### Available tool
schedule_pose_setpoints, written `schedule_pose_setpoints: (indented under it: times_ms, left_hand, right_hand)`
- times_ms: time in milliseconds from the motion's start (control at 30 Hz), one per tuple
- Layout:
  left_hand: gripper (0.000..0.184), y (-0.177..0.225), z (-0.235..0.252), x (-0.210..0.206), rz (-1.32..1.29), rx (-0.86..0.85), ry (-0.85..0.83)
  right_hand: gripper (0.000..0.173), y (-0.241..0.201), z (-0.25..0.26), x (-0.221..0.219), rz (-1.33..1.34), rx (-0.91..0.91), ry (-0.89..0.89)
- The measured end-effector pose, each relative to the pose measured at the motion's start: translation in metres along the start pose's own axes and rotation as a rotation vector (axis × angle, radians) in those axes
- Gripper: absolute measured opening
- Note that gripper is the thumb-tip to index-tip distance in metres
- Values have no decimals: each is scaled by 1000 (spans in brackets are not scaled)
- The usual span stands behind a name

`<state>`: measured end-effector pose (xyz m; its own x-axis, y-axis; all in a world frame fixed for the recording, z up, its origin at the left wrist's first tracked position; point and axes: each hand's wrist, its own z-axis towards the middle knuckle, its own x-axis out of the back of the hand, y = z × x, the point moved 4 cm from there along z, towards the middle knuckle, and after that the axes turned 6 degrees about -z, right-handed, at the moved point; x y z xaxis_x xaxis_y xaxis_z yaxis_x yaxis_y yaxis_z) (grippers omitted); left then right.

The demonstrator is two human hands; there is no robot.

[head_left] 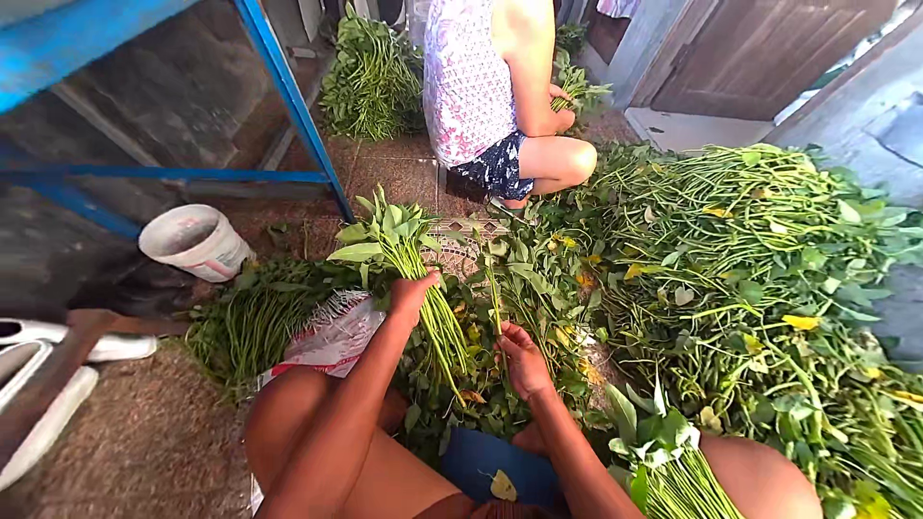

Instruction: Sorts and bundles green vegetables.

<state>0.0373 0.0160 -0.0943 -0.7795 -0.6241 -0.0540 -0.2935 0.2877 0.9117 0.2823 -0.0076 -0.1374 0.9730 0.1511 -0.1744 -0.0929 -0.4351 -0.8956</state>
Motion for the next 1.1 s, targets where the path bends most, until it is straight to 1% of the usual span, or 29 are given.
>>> schedule_pose_setpoints:
  times_ms: [100, 167, 200, 233, 300, 367, 467, 500, 567, 600, 667, 800, 867, 967, 1067, 1100]
  left_hand:
    - [22, -2, -8, 1, -13, 21, -56]
    - [21, -3, -12, 0, -41, 42, -106]
    - [24, -4, -13, 0, -61, 50, -123]
    - [30, -4, -14, 0, -73, 62, -129]
    - [51, -5, -14, 2, -95, 92, -136]
    - [60, -6, -14, 3, -121, 87, -141]
    - [61, -1, -19, 0, -116, 41, -137]
    - [60, 0, -22, -2, -115, 29, -140]
    - [55, 0, -28, -7, -130, 25, -166]
    - [51, 1, -29, -8, -156, 28, -186]
    - [40, 6, -29, -6, -246, 31, -223]
    - [25, 9, -25, 0, -368, 18, -290]
    - [22, 10, -23, 1, -395, 11, -309]
    - [21, 11, -24, 0, -386, -6, -266]
    - [22, 20, -21, 6, -423, -38, -180]
    - [24, 25, -17, 12, -457, -57, -161]
  right_hand:
    - [26, 7, -13, -13, 11, 11, -108]
    - [27, 4, -22, -21, -42, 22, -204]
    - [28, 2, -26, -24, -91, 31, -242]
    - [29, -1, -30, -26, -146, 41, -277]
    - [33, -8, -35, -30, -265, 68, -354]
    - [36, -17, -38, -32, -447, 114, -413]
    - [45, -33, -37, -39, -844, 205, -377]
    - [48, -39, -35, -44, -935, 223, -329]
    - [45, -49, -30, -57, -1022, 279, -178]
    - [44, -52, -27, -63, -1018, 306, -110]
    - [47, -57, -20, -68, -933, 297, -71]
    - [54, -47, -4, -64, -555, 152, -132]
    - [56, -46, -6, -60, -457, 102, -166]
    - [53, -48, -19, -55, -565, 129, -202]
    - [45, -43, -27, -36, -772, 222, -177]
    - [42, -38, -25, -26, -880, 217, -182]
